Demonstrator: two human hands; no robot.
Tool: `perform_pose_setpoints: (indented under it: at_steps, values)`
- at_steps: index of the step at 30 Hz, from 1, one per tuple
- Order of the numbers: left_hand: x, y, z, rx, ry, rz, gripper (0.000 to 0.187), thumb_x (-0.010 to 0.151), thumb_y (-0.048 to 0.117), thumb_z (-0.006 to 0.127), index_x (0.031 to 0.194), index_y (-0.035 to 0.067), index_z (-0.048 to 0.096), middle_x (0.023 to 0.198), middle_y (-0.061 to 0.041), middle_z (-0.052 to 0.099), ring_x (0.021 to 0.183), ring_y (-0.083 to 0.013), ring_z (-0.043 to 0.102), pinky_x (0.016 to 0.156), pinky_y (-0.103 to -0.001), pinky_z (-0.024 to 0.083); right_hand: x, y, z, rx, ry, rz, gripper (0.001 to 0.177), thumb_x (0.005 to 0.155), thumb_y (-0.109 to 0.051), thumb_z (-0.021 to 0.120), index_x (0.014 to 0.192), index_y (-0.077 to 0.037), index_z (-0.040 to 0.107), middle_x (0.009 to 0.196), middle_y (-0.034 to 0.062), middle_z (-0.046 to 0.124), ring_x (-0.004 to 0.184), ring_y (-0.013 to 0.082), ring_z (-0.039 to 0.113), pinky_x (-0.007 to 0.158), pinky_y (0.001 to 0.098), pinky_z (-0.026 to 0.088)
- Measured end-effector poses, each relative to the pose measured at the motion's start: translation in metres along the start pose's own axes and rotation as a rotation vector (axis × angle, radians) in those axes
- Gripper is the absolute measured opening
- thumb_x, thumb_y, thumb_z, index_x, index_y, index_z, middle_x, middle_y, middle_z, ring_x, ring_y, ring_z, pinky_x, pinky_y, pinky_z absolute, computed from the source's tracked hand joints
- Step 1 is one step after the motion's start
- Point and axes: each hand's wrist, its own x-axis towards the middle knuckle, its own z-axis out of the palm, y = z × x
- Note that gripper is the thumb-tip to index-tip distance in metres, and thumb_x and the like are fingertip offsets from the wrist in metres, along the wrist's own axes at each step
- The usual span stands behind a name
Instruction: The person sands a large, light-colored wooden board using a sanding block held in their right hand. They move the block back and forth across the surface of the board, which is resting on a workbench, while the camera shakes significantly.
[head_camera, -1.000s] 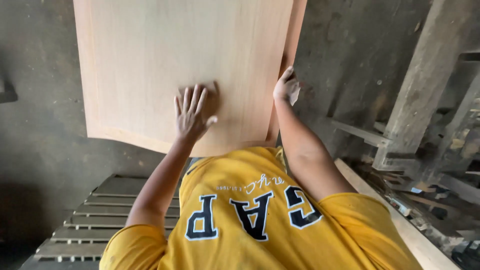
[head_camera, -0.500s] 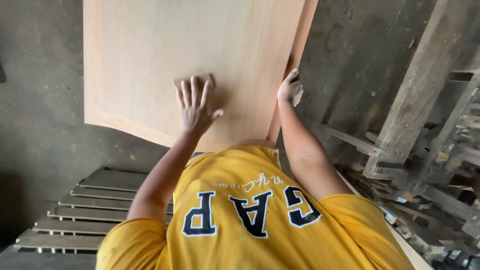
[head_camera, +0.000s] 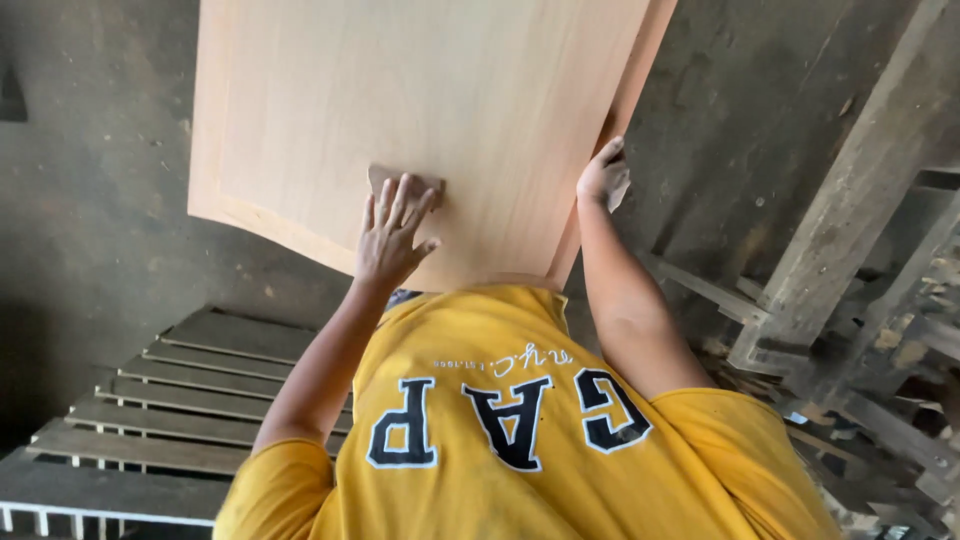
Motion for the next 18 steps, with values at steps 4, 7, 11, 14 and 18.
perform_pose_setpoints:
  at_steps: [4,7,11,14,18]
  values:
    - [-0.035,-0.014,-0.028,-0.055,-0.11,-0.151,0.087,0.085,0.049,0.071,0.162,0.044,0.029,0.172,-0.014,0.021,0.157,-0.0365,0.019,0.125,-0.062,0.016,0.007,0.017,0.009,0.013,0.002,0.013,0.08,0.102,-0.062,0.032,0.111,0.006,0.073,0.112,0.0324,0.072,0.113,0.0459,0.068,0.099,0.0537,0.053]
    - [-0.09,-0.023,-0.026,0.002,-0.113,-0.235,0.087,0.085,0.055,0.068,0.161,0.041,0.03,0.172,-0.013,0.022,0.156,-0.0344,0.023,0.124,-0.062,0.018,-0.002,0.001,-0.003,-0.003,-0.016,0.01,0.083,0.102,-0.062,0.029,0.11,0.008,0.072,0.112,0.0326,0.072,0.114,0.0459,0.067,0.1,0.0539,0.052]
    - [-0.047,-0.013,-0.013,-0.026,-0.07,-0.284,0.087,0.085,0.06,0.067,0.162,0.037,0.033,0.171,-0.017,0.023,0.156,-0.0379,0.023,0.124,-0.062,0.018,-0.004,-0.005,-0.006,0.02,0.004,0.001,0.08,0.103,-0.059,0.031,0.111,0.009,0.072,0.113,0.0341,0.071,0.115,0.0472,0.066,0.101,0.0541,0.051]
    - [0.012,-0.016,-0.012,-0.011,-0.012,-0.272,0.101,0.075,0.049,0.084,0.162,0.035,0.035,0.169,-0.02,0.022,0.155,-0.0423,0.022,0.125,-0.06,0.016,-0.004,0.002,-0.003,0.013,-0.013,0.003,0.081,0.104,-0.06,0.031,0.111,0.01,0.072,0.113,0.035,0.07,0.115,0.0486,0.065,0.101,0.0554,0.052]
    - [0.003,-0.025,-0.022,-0.113,-0.016,-0.27,0.083,0.087,0.041,0.077,0.16,0.038,0.037,0.171,-0.015,0.018,0.158,-0.0357,0.015,0.124,-0.064,0.013,-0.008,-0.004,-0.009,0.012,-0.028,-0.007,0.08,0.103,-0.059,0.028,0.109,0.007,0.073,0.108,0.0319,0.073,0.113,0.0468,0.067,0.099,0.0546,0.052]
